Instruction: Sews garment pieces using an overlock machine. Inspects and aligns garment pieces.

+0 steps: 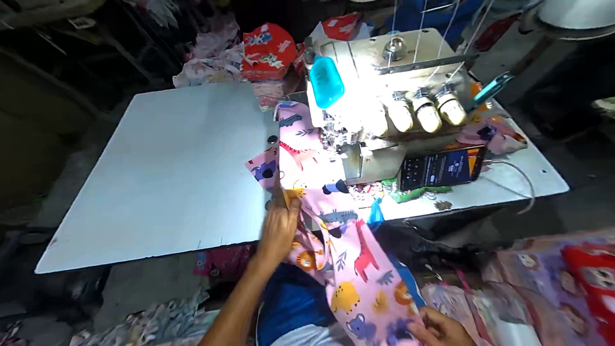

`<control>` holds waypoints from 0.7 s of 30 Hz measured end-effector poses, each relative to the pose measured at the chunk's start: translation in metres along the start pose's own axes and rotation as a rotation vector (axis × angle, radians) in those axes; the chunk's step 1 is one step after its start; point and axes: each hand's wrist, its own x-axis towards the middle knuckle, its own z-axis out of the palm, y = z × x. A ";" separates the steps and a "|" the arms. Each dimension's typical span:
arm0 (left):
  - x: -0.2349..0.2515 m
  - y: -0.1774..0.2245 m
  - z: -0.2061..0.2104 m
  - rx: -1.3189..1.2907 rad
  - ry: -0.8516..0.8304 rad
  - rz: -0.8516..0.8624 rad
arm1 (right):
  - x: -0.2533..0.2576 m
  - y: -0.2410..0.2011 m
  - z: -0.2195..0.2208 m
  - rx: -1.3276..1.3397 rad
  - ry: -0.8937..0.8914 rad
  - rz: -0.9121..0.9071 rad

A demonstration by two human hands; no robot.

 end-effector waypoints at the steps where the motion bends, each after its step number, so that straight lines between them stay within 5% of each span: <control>1: 0.006 -0.021 -0.006 0.129 -0.063 0.077 | 0.003 0.014 0.000 -0.230 0.044 -0.004; 5: 0.038 -0.074 -0.040 0.244 -0.145 0.307 | 0.018 0.051 0.007 -0.488 0.216 -0.083; 9: 0.015 -0.045 -0.062 0.051 -0.052 0.368 | 0.035 0.040 -0.008 -0.514 0.360 -0.200; 16: -0.052 0.001 -0.054 -0.288 -0.108 0.383 | 0.080 -0.046 -0.146 -0.561 0.759 -0.378; 21: -0.087 0.007 -0.049 -0.374 -0.247 0.343 | 0.146 -0.087 -0.231 -0.520 0.797 -0.348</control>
